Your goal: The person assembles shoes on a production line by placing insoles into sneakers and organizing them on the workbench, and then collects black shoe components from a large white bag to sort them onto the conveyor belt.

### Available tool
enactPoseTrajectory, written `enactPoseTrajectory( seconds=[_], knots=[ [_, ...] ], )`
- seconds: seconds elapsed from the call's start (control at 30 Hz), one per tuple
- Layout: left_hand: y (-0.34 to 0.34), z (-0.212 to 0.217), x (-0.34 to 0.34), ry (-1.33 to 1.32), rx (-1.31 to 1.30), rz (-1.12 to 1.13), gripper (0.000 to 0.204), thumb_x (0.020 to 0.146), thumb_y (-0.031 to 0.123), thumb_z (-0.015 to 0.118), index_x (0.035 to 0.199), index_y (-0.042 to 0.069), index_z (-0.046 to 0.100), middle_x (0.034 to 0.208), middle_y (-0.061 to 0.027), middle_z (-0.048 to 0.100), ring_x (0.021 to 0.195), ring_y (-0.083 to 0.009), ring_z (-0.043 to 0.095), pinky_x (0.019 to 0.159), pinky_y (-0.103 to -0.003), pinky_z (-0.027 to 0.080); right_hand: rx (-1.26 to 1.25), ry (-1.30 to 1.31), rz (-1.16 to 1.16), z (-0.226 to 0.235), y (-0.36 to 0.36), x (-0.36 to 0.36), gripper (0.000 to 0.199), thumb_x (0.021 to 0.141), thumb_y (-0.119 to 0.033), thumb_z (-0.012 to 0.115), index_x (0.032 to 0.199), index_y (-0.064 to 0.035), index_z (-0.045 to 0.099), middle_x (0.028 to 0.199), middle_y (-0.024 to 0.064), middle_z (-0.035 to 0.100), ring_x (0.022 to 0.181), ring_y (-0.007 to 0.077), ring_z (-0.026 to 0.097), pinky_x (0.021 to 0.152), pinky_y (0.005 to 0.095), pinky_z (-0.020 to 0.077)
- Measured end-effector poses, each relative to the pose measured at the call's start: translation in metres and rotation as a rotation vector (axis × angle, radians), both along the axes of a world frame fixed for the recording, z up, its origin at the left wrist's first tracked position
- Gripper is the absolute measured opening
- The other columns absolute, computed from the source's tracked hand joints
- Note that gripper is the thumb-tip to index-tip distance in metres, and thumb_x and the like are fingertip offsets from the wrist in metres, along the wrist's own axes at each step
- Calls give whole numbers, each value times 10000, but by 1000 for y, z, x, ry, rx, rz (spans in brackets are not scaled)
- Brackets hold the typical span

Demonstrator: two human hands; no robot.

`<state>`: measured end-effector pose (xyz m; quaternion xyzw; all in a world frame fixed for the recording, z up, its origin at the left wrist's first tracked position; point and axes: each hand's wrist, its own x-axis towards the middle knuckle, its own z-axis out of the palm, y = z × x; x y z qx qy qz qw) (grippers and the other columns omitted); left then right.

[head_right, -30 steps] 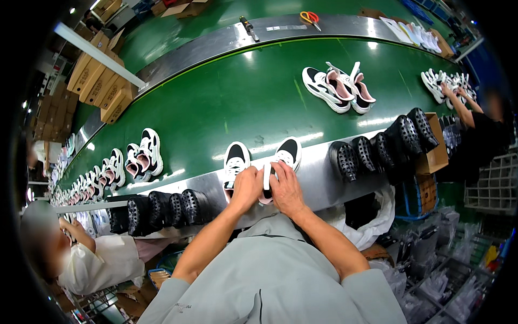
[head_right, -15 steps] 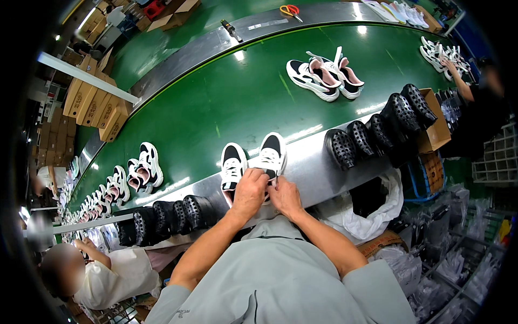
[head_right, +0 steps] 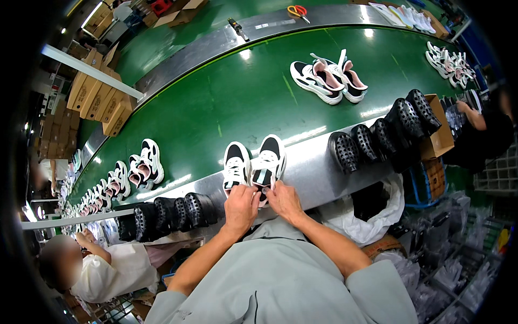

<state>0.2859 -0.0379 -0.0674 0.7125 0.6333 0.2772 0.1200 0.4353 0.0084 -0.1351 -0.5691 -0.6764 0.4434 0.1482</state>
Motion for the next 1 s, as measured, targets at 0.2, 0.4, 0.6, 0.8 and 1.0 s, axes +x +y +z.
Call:
enactPoseTrajectory(
  seconds=[0.2,0.4,0.6,0.8,1.0],
  knots=[
    [3,-30,16,78,-169,266,287,870,279,715,783,6,702,807,-175,657,820,-370,586,740,-487,455,-16,302,33,-4,-12,-9,228,931,-187,619,945,34,566,814,257,655,701,436,651,654,485,511],
    [9,-26,11,-127,-283,398,306,899,296,681,814,7,736,769,-197,679,800,-383,618,746,-491,449,-536,495,-189,20,36,19,153,950,-227,646,910,-80,640,762,6,601,599,68,524,446,227,406],
    [6,-33,4,-135,-340,389,347,917,346,658,859,17,750,791,-231,679,748,-405,650,698,-477,484,-621,540,-181,79,96,-16,299,948,-285,681,770,-61,592,680,-20,530,500,55,398,395,231,281],
    [7,-35,2,-345,-420,494,315,939,303,657,895,0,730,736,-182,672,662,-310,638,645,-401,476,-724,407,-73,57,96,-1,230,933,-189,718,796,-47,598,682,-14,516,499,49,382,414,228,262],
    [10,-35,5,-567,-407,606,351,931,293,643,827,-37,703,708,-214,648,640,-328,611,647,-423,460,-782,496,-116,29,69,3,210,959,-173,685,819,-41,603,693,2,542,531,70,449,420,233,343]
  ],
)
